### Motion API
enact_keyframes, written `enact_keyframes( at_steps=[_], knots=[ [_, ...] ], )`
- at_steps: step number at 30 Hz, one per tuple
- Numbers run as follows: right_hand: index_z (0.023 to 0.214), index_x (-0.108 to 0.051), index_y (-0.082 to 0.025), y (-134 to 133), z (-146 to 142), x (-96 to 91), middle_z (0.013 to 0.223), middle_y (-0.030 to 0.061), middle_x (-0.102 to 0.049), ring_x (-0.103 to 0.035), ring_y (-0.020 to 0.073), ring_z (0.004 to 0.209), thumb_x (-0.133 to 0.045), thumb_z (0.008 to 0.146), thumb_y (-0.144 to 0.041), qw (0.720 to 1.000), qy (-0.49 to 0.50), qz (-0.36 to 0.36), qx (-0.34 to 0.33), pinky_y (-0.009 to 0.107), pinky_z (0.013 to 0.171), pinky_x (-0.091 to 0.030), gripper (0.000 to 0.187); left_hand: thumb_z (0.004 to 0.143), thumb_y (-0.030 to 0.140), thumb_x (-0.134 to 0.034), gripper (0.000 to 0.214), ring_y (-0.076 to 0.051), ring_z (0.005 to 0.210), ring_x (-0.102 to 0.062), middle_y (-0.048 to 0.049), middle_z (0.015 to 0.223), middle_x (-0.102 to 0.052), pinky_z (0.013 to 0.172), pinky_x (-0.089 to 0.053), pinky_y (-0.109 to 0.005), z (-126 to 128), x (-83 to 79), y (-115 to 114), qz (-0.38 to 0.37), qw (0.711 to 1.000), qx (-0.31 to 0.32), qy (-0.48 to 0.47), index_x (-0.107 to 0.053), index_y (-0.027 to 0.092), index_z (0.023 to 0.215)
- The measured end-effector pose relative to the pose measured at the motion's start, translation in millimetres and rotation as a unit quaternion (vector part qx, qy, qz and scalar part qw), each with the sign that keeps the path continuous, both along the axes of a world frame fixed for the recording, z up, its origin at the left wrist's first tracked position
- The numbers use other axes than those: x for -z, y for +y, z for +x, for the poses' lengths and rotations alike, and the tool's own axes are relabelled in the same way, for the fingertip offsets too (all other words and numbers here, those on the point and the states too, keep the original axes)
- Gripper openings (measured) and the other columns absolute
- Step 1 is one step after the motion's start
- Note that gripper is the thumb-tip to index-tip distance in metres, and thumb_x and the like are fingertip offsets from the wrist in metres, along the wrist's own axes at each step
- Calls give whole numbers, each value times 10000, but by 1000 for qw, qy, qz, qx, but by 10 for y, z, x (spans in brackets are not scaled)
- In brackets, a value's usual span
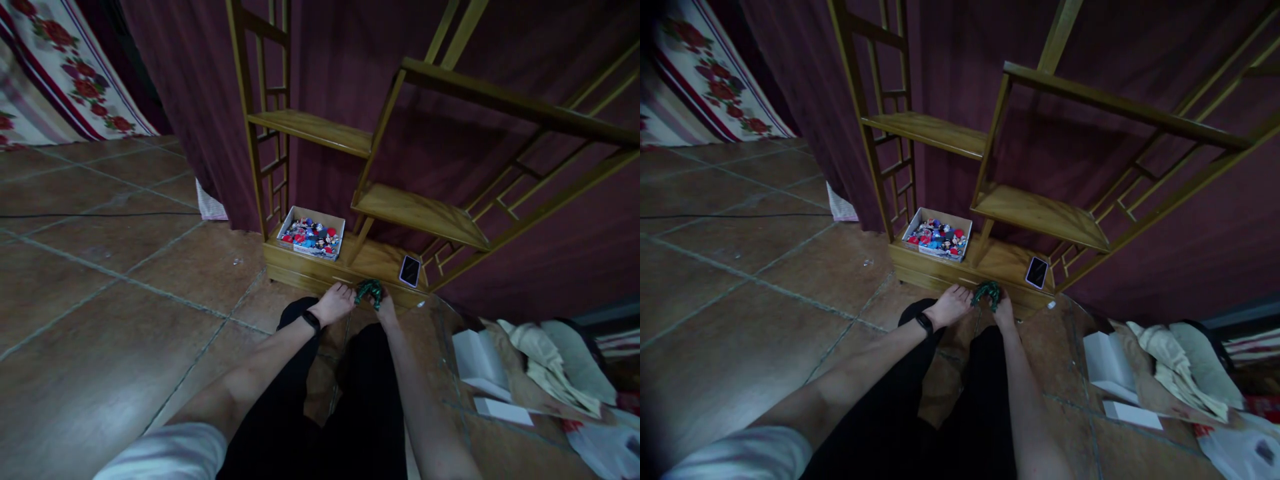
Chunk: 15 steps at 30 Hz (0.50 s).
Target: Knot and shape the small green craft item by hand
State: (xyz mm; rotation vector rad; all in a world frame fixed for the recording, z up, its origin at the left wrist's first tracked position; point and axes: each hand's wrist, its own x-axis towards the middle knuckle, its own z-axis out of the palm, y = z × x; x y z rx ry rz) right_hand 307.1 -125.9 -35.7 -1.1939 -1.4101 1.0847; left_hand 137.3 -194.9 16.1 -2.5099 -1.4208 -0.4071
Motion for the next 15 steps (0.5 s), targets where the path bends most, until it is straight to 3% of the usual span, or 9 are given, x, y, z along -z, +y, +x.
enact_keyframes(
  at_steps=[15],
  knots=[
    [802, -522, -201, 47, 27, 57, 732, -16, -590, -550, 135, 665, -665, 538, -274, 999, 45, 5, -14, 287, 666, -463, 309, 866, 273, -348, 275, -219, 855, -506, -118, 853, -576, 758, -314, -343, 24, 6, 18, -8, 1000, 7, 8, -519, 92, 981]
  ],
)
